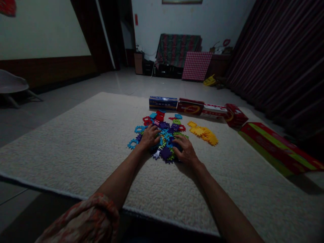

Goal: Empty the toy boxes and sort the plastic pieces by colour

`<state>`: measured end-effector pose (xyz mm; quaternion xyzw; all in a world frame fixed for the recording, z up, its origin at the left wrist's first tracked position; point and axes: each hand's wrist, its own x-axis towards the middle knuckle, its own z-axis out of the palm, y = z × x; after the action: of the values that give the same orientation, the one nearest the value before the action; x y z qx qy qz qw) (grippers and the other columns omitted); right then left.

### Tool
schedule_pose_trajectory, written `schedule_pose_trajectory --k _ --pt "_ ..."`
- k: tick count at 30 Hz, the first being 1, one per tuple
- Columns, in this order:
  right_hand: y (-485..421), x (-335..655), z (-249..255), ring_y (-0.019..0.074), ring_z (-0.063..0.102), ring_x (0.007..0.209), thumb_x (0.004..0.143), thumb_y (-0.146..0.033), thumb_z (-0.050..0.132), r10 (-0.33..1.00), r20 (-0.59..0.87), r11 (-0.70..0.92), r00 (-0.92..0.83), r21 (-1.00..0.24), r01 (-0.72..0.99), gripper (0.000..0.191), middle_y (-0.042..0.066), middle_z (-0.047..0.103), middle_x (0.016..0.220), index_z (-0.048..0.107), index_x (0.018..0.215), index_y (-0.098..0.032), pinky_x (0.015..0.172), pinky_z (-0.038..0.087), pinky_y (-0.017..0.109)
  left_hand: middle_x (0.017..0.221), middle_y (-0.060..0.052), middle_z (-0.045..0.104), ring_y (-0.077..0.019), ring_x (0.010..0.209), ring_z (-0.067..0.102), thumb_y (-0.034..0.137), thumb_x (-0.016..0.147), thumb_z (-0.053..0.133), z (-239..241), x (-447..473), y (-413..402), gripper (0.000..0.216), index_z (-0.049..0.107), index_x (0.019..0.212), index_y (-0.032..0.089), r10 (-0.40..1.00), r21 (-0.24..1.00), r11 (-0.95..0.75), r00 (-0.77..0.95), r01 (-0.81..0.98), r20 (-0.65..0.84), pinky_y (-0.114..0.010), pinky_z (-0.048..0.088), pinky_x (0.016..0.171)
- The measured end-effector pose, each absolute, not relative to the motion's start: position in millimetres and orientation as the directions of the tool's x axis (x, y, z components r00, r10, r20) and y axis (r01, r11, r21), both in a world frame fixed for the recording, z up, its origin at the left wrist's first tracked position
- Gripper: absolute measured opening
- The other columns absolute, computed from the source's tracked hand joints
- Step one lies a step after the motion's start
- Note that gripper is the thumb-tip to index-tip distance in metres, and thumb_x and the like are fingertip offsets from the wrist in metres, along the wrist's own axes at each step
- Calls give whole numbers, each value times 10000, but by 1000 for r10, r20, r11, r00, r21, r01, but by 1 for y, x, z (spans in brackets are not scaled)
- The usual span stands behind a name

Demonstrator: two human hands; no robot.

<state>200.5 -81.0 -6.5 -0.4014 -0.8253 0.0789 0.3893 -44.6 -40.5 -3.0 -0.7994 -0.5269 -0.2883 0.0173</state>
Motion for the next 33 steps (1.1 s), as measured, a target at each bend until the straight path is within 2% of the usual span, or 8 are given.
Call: schedule_pose_trajectory --k 5,12,16,20,25,27,30,33 --pt "-78 196 -5 306 505 1286 947 -292 557 720 499 674 -482 -339 656 226 97 637 1350 755 1044 -241 1073 377 542 1415 -96 559 -351 1382 409 237 848 619 -5 -45 -38 286 757 1099 233 829 253 -426 263 869 494 -605 337 1164" --pt "-60 181 8 328 468 1313 1002 -322 462 816 325 561 -478 -244 791 322 110 579 1433 739 1148 -248 1044 387 552 1363 -99 588 -366 1396 383 254 877 592 -11 -42 -36 253 770 1056 238 840 272 -406 239 872 488 -603 391 1118" --pt "-48 168 19 321 421 1373 1001 -308 460 864 226 495 -450 -220 840 329 101 519 1506 709 1207 -247 1068 377 558 1318 -99 612 -331 1341 461 238 863 604 -12 -41 -35 243 773 1038 233 816 258 -419 237 870 526 -593 338 1174" --pt "-40 153 27 324 410 1381 1014 -324 427 897 190 432 -400 -178 884 343 114 497 1526 709 1176 -214 1066 376 568 1293 -104 625 -310 1307 508 204 845 595 -12 -39 -34 254 770 1029 221 797 252 -404 204 879 569 -607 297 1202" --pt "-35 142 32 346 403 1382 917 -260 555 875 209 469 -436 -148 871 293 151 479 1534 692 1166 -188 1066 378 587 1225 -106 659 -305 1253 555 171 828 583 -10 -37 -35 255 762 1003 222 799 265 -379 169 887 577 -639 278 1205" --pt "-31 140 33 363 387 1398 877 -210 564 846 177 529 -503 -146 836 380 141 461 1550 666 1243 -206 1072 363 628 1209 -110 666 -307 1251 555 157 812 587 -9 -37 -34 257 757 996 217 804 289 -378 157 880 573 -640 272 1210" --pt "-22 138 32 395 378 1405 810 -178 589 805 49 590 -591 -164 790 564 120 437 1571 602 1368 -260 1081 330 698 1203 -112 667 -313 1243 554 146 803 585 -10 -37 -33 264 750 997 216 818 338 -367 127 866 561 -654 273 1201" --pt "-12 139 32 406 388 1407 744 -151 631 789 -30 599 -613 -183 780 684 106 416 1587 573 1411 -290 1102 334 691 1187 -105 669 -312 1232 553 145 806 585 -11 -36 -33 264 750 996 228 831 369 -353 107 860 545 -650 285 1194"
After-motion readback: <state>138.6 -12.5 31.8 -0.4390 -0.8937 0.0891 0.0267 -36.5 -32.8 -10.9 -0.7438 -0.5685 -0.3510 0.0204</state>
